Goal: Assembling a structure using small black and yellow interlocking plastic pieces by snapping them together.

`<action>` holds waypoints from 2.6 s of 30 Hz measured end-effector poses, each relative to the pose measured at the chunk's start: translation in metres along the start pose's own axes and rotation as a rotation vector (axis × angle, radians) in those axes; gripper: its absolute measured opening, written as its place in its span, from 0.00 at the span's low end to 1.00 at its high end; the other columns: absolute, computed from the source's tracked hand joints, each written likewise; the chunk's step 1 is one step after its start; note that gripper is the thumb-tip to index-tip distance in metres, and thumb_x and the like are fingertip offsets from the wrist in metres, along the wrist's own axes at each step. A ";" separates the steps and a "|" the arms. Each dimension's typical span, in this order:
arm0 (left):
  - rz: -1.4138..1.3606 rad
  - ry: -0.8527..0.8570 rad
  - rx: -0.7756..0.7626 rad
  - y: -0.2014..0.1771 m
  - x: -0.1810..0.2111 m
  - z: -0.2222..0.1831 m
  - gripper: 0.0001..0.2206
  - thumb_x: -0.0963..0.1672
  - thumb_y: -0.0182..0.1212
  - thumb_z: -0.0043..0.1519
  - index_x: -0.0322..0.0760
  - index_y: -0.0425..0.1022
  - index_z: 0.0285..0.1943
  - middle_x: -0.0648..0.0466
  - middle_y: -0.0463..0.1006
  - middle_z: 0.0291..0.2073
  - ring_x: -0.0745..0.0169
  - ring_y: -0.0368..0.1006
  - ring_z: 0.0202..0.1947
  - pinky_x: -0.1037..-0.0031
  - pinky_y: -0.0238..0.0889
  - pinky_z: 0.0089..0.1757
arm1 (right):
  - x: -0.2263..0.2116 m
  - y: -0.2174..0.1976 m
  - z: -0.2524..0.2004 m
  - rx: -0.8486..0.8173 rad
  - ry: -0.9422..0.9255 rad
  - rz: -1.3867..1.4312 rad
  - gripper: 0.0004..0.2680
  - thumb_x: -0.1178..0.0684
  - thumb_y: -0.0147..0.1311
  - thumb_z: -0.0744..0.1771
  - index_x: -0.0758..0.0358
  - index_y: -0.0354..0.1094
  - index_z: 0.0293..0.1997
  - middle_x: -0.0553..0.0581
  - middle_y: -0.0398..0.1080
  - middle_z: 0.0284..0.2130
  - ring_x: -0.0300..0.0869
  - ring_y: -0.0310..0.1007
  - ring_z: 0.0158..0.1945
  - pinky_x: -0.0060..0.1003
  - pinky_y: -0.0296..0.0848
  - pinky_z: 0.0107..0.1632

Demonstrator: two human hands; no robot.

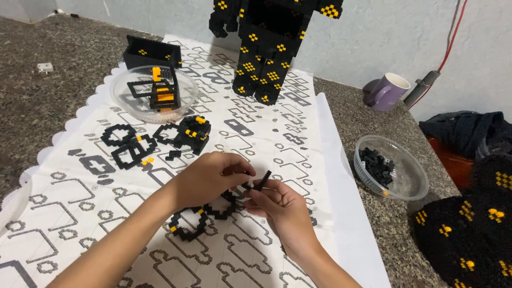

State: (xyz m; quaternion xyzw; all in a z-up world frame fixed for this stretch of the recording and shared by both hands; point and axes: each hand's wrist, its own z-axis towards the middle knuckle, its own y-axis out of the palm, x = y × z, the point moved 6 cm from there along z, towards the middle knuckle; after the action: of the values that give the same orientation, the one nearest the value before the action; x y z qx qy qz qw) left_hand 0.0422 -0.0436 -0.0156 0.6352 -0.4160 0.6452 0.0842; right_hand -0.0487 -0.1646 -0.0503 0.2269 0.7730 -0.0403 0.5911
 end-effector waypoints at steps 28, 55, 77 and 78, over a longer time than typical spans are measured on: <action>-0.067 0.036 -0.041 0.002 0.008 -0.005 0.08 0.42 0.55 0.57 0.40 0.79 0.40 0.56 0.80 0.28 0.68 0.73 0.28 0.79 0.64 0.35 | -0.005 0.005 -0.005 -0.002 0.024 -0.011 0.12 0.65 0.52 0.62 0.74 0.66 0.49 0.72 0.76 0.34 0.52 0.73 0.31 0.39 0.74 0.42; -0.297 -0.002 0.110 0.007 0.008 -0.002 0.08 0.41 0.59 0.56 0.37 0.78 0.42 0.55 0.83 0.32 0.68 0.75 0.33 0.80 0.67 0.38 | 0.001 -0.011 0.006 0.076 -0.003 0.199 0.06 0.62 0.52 0.63 0.69 0.65 0.41 0.67 0.75 0.42 0.48 0.72 0.35 0.39 0.72 0.42; -0.283 0.202 0.234 0.022 0.013 -0.001 0.10 0.46 0.56 0.56 0.41 0.80 0.40 0.61 0.82 0.30 0.73 0.75 0.28 0.82 0.67 0.35 | 0.003 -0.013 0.010 -0.023 -0.103 0.176 0.07 0.60 0.52 0.64 0.78 0.72 0.37 0.65 0.74 0.31 0.50 0.76 0.44 0.35 0.72 0.43; -0.289 0.177 0.220 0.022 0.014 -0.002 0.10 0.46 0.56 0.56 0.41 0.80 0.39 0.61 0.82 0.29 0.73 0.76 0.27 0.82 0.67 0.34 | 0.003 -0.012 0.011 -0.037 -0.098 0.184 0.08 0.60 0.51 0.64 0.79 0.71 0.39 0.66 0.74 0.34 0.51 0.75 0.45 0.35 0.72 0.43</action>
State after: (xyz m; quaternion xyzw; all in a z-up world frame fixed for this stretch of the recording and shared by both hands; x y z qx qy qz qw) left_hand 0.0247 -0.0622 -0.0127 0.6344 -0.2387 0.7213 0.1423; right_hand -0.0448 -0.1782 -0.0590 0.2838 0.7195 0.0175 0.6336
